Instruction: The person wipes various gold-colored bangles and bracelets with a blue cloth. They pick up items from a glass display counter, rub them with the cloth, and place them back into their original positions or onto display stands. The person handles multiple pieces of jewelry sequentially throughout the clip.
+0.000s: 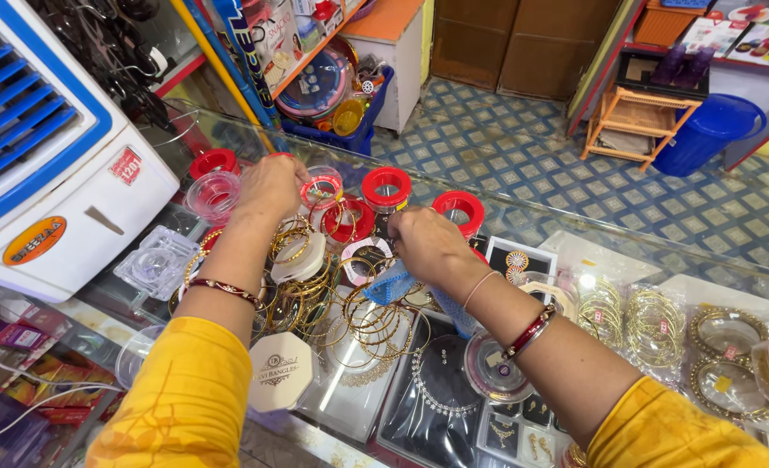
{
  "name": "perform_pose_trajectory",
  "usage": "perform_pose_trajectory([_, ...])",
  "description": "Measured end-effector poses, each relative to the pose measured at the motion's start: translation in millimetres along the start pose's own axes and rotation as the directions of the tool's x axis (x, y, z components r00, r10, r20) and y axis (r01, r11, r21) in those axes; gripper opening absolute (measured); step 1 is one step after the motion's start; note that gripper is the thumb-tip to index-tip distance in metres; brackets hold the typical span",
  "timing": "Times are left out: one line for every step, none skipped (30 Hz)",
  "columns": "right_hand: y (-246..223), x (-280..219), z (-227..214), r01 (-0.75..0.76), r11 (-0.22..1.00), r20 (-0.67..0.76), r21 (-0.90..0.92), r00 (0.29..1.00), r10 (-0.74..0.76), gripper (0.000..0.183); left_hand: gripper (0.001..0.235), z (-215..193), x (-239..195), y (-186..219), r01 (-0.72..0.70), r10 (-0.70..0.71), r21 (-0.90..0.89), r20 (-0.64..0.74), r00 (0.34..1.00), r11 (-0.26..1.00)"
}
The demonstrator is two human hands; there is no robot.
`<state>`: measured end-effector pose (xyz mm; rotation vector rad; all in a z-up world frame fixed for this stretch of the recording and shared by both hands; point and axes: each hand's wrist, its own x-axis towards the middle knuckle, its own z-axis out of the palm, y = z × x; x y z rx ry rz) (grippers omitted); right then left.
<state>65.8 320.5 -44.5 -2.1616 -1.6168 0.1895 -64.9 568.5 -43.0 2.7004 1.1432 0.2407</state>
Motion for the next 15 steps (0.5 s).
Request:
perform_pose_trajectory([0.3,0.5,0.7,-0.011,1.0,0.008,-0.004,1.0,0.011,0.018,0.038,2.4,3.0,-3.8,-0.012,0.012,0.036,-0.001,1.0,0.999])
perform_pose_trajectory([0.5,0.7,1.2,-0.001,1.0,-0.002,-0.015,1.0,0.001,0.018,0.04,5.4,5.6,-6.9,-0.022,0.023,0.071,-0.003,1.0,0.997])
perform_pose_trajectory([0.1,0.9,1.7,0.008,1.0,-0.012,-0.027,1.0,-0.009,0.019,0.038,9.1,7.8,-8.8,-0.056,0.058,0.106,-0.018,0.998,0.993])
perform_pose_trajectory([-0.5,1.7,1.5,0.021,0.999,-0.022,-0.04,1.0,-0.022,0.019,0.037,12.6,9.9,-10.1,-0.086,0.091,0.14,-0.035,0.995,0.986])
perform_pose_trajectory([-1.9,1.1,1.8,0.017,0.999,-0.007,-0.045,1.0,-0.017,0.02,0.035,15.1,11.8,-11.6,-0.115,0.126,0.174,-0.051,0.991,0.978])
perform_pose_trajectory([-4.0,-0.8,2.7,0.012,0.999,0.006,-0.049,1.0,-0.012,0.021,0.033,17.9,12.9,-12.6,-0.15,0.166,0.202,-0.063,0.984,0.968])
perform_pose_trajectory([-6.5,-2.7,3.7,0.007,0.999,0.019,-0.054,1.0,-0.006,0.023,0.03,21.9,13.0,-12.7,-0.185,0.206,0.23,-0.073,0.976,0.955])
perform_pose_trajectory([-8.4,-4.9,4.4,0.035,0.998,0.001,-0.049,0.999,-0.035,0.024,0.028,26.2,13.6,-12.3,-0.222,0.25,0.258,-0.081,0.965,0.94])
perform_pose_trajectory([-10.2,-7.4,5.1,0.062,0.997,-0.017,-0.044,0.998,-0.063,0.025,0.024,29.2,14.7,-13.6,-0.226,0.249,0.263,-0.057,0.967,0.938])
perform_pose_trajectory([-11.2,-10.6,5.1,0.086,0.995,-0.035,-0.041,0.996,-0.088,0.026,0.021,32.4,16.2,-14.9,-0.234,0.251,0.267,-0.032,0.968,0.935])
perform_pose_trajectory([-12.2,-13.7,4.5,0.099,0.995,-0.055,-0.034,0.993,-0.101,0.026,0.018,35.9,17.4,-16.0,-0.241,0.252,0.27,-0.006,0.968,0.932])
perform_pose_trajectory([-14.5,-16.0,3.6,0.113,0.993,-0.077,-0.025,0.99,-0.115,0.026,0.014,38.3,18.1,-17.9,-0.244,0.257,0.241,-0.024,0.966,0.939])
perform_pose_trajectory([-16.6,-18.5,1.6,0.128,0.992,-0.099,-0.017,0.987,-0.129,0.027,0.011,40.6,17.8,-18.6,-0.247,0.262,0.212,-0.042,0.964,0.946])
perform_pose_trajectory([-18.3,-21.4,-1.5,0.117,0.993,-0.1,-0.007,0.988,-0.118,0.026,0.008,42.0,18.2,-17.1,-0.252,0.266,0.183,-0.061,0.962,0.95])
perform_pose_trajectory([-19.9,-24.6,-5.2,0.108,0.994,-0.101,0.003,0.989,-0.107,0.024,0.008,41.4,17.9,-15.6,-0.272,0.287,0.179,-0.065,0.956,0.946])
